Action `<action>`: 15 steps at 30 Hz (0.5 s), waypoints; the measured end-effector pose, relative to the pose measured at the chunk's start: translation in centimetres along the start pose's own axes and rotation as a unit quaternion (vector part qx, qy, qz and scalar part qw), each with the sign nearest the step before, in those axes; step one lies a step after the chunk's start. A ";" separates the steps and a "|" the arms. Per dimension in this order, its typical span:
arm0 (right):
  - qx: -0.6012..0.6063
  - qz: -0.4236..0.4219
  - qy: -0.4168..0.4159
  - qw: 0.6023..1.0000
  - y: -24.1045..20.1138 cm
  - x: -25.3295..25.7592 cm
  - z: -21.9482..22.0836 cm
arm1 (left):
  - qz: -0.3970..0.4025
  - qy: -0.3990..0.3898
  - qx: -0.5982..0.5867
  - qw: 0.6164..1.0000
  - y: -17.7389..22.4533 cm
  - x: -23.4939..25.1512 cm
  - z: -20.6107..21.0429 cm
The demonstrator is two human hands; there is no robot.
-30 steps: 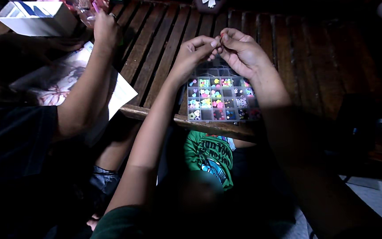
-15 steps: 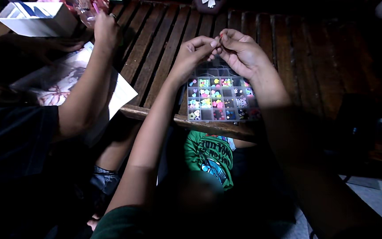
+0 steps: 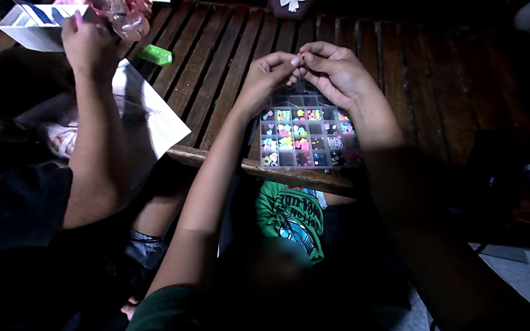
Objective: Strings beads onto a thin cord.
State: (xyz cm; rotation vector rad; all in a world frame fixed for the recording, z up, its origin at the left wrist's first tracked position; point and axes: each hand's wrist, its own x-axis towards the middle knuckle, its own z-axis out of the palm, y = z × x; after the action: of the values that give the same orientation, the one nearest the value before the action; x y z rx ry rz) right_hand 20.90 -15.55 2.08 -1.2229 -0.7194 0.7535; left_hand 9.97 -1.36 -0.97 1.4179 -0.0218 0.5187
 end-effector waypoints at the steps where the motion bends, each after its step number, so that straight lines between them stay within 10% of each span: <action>1: -0.002 -0.002 -0.001 1.000 0.0 0.0 0.0 | 0.000 -0.001 -0.001 1.000 0.0 0.0 0.0; 15: -0.040 -0.049 -0.006 0.998 -0.1 -0.1 0.0 | -0.054 -0.006 -0.041 0.998 0.1 -0.1 0.2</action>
State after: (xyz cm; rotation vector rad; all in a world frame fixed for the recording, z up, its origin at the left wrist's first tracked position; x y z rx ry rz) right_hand 20.86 -15.61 2.19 -1.2476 -0.8188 0.6570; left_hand 9.96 -1.60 -0.86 1.3344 0.0223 0.4156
